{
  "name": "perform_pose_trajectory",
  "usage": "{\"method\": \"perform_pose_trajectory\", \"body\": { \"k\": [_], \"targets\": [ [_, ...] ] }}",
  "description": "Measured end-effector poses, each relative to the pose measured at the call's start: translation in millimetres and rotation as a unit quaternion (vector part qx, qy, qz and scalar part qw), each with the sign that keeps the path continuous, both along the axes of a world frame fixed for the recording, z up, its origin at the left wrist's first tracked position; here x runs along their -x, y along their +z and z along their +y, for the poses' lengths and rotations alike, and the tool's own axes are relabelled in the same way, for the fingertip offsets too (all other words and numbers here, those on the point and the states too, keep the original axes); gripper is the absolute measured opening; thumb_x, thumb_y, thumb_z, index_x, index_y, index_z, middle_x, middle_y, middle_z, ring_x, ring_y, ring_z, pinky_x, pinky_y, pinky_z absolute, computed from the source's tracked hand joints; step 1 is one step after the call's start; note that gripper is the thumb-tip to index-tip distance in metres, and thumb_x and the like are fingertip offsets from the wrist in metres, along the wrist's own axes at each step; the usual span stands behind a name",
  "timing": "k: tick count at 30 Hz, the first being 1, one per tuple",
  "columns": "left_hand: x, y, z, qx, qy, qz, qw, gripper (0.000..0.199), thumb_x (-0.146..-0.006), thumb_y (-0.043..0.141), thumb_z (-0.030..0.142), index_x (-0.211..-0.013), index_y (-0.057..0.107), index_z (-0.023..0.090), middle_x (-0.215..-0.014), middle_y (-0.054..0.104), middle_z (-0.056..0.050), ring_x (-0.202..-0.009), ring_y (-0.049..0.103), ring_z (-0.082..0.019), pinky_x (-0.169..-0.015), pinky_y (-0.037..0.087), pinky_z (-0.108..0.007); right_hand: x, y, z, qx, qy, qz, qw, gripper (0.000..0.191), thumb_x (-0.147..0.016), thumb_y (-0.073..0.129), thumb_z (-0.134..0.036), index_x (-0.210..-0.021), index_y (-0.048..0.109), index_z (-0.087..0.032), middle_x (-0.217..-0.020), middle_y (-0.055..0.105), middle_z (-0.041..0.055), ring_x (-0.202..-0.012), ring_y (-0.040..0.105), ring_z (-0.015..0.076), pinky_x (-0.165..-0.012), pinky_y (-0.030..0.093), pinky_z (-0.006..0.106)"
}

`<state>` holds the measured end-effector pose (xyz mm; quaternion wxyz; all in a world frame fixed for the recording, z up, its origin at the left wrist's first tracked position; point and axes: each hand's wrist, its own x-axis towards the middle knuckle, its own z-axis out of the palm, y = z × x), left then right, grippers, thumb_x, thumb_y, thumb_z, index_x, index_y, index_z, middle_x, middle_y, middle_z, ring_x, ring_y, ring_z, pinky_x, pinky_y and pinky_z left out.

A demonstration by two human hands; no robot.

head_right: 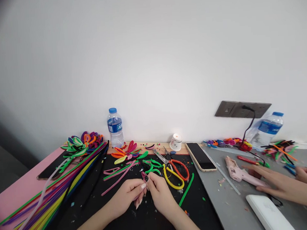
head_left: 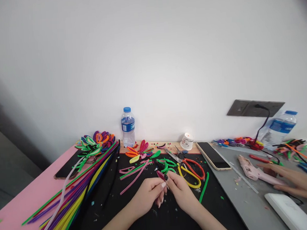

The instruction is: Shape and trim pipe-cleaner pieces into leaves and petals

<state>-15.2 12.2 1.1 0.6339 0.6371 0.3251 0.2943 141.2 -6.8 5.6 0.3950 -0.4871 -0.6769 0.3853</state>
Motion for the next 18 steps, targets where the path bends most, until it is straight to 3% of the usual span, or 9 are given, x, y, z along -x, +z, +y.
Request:
{"method": "perform_pose_trajectory", "body": {
  "k": [5, 9, 11, 14, 16, 18],
  "targets": [
    [-2.9, 2.2, -0.2, 0.119, -0.024, -0.102, 0.987, 0.030, -0.085, 0.050, 0.036, -0.065, 0.053, 0.014, -0.045, 0.045, 0.005, -0.040, 0.031, -0.006, -0.043, 0.025, -0.018, 1.3, -4.6, -2.6, -0.018, -0.009, 0.014, 1.000, 0.032, -0.093, 0.035, -0.037, -0.065, 0.031, -0.021, -0.062, 0.030, -0.0057, -0.056, 0.029, 0.0108, -0.052, 0.027, 0.023],
    [-2.6, 0.8, 1.2, 0.077, 0.007, -0.067, 0.995, 0.033, -0.084, 0.051, 0.040, -0.066, 0.055, 0.014, -0.046, 0.047, 0.004, -0.040, 0.036, -0.007, -0.043, 0.028, -0.019, -2.2, 1.1, -0.6, -0.028, -0.013, -0.039, 0.999, 0.033, -0.093, 0.032, -0.036, -0.064, 0.035, -0.021, -0.060, 0.037, -0.0044, -0.056, 0.036, 0.0120, -0.054, 0.031, 0.024],
    [-1.3, 0.8, 2.6, 0.040, 0.029, -0.037, 0.998, 0.034, -0.085, 0.049, 0.043, -0.068, 0.056, 0.014, -0.047, 0.047, 0.004, -0.040, 0.039, -0.008, -0.044, 0.031, -0.020, -10.1, 5.3, 3.0, -0.054, -0.050, -0.092, 0.993, 0.029, -0.093, 0.032, -0.032, -0.068, 0.039, -0.021, -0.063, 0.044, -0.0024, -0.059, 0.042, 0.0139, -0.057, 0.034, 0.025],
    [1.5, 2.5, 4.1, -0.019, 0.071, -0.001, 0.997, 0.035, -0.087, 0.045, 0.042, -0.073, 0.060, 0.013, -0.051, 0.048, 0.004, -0.043, 0.042, -0.009, -0.045, 0.032, -0.020, -31.3, 8.0, 11.3, -0.087, -0.175, -0.203, 0.959, 0.010, -0.087, 0.038, -0.021, -0.084, 0.047, -0.020, -0.078, 0.054, 0.0030, -0.072, 0.052, 0.0183, -0.067, 0.040, 0.028],
    [2.9, 3.9, 4.1, -0.040, 0.091, 0.014, 0.995, 0.036, -0.088, 0.044, 0.041, -0.073, 0.060, 0.013, -0.053, 0.048, 0.003, -0.044, 0.042, -0.009, -0.045, 0.033, -0.020, -47.7, 6.8, 17.1, -0.095, -0.238, -0.297, 0.920, 0.017, -0.078, 0.043, -0.012, -0.094, 0.049, -0.017, -0.094, 0.057, 0.0088, -0.088, 0.054, 0.0229, -0.078, 0.040, 0.032],
    [3.5, 4.7, 3.4, -0.054, 0.105, 0.023, 0.993, 0.037, -0.089, 0.042, 0.040, -0.071, 0.059, 0.013, -0.054, 0.049, 0.003, -0.044, 0.043, -0.009, -0.046, 0.033, -0.021, -60.8, 4.2, 21.7, -0.055, -0.257, -0.386, 0.884, 0.028, -0.071, 0.048, -0.010, -0.098, 0.049, -0.015, -0.100, 0.057, 0.0125, -0.095, 0.053, 0.0273, -0.080, 0.039, 0.034]
  ]
}}
